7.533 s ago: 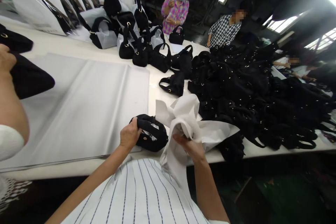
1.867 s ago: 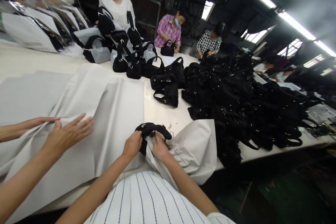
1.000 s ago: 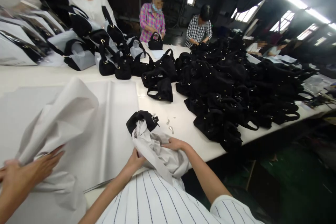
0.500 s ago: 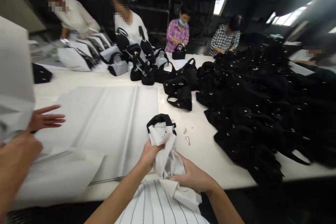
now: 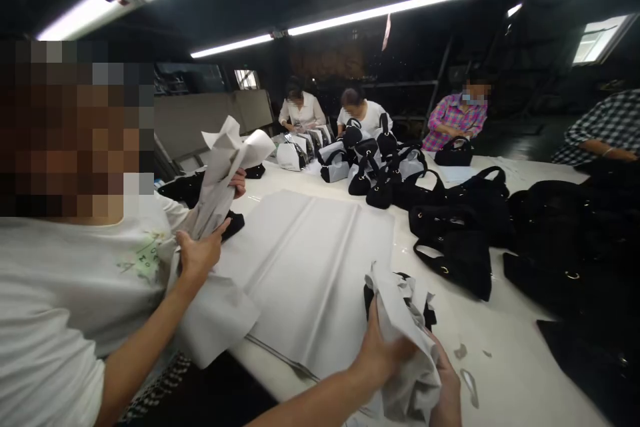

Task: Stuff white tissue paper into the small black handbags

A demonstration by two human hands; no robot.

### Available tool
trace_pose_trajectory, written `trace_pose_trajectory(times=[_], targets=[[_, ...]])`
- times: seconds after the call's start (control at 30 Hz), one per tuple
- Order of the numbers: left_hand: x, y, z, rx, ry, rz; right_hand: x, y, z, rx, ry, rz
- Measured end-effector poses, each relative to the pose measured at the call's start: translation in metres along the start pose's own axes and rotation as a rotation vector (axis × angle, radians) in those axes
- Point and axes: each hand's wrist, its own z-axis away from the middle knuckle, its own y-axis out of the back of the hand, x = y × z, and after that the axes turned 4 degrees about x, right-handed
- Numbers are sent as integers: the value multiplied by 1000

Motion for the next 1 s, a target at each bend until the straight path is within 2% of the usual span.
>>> trace_pose_trajectory(times=[0.07, 0.1, 0.2, 0.27, 0.33, 0.47, 0.53, 0.63, 0.73, 0.87, 1.0], targets=[[-3, 0, 1, 78, -55, -63, -5, -13, 12, 39, -11, -4], [-3, 1, 1, 111, -53, -107, -10, -19, 20, 20, 1, 15], [-2, 12, 0, 142, -22, -241, -29, -27, 41, -150, 98, 139], [-3, 24, -5, 142, 16, -267, -40, -25, 48, -169, 148, 221], [-4, 38, -17, 116, 54, -293, -47, -21, 47, -126, 158, 231], [1, 55, -42, 247, 95, -376, -48, -3, 28, 74, 168, 201], [5, 53, -49, 254, 100, -367, -44, 7, 14, 80, 147, 219], [3, 40, -56, 236, 84, -278, -36, 12, -8, -87, 131, 298], [-8, 24, -70, 283, 47, -148, -32, 9, -19, -204, 230, 375], [-27, 11, -87, 305, -89, -194, -30, 6, -15, -209, 250, 321], [-38, 9, -89, 233, -200, -341, -28, 7, -2, -215, 244, 212]])
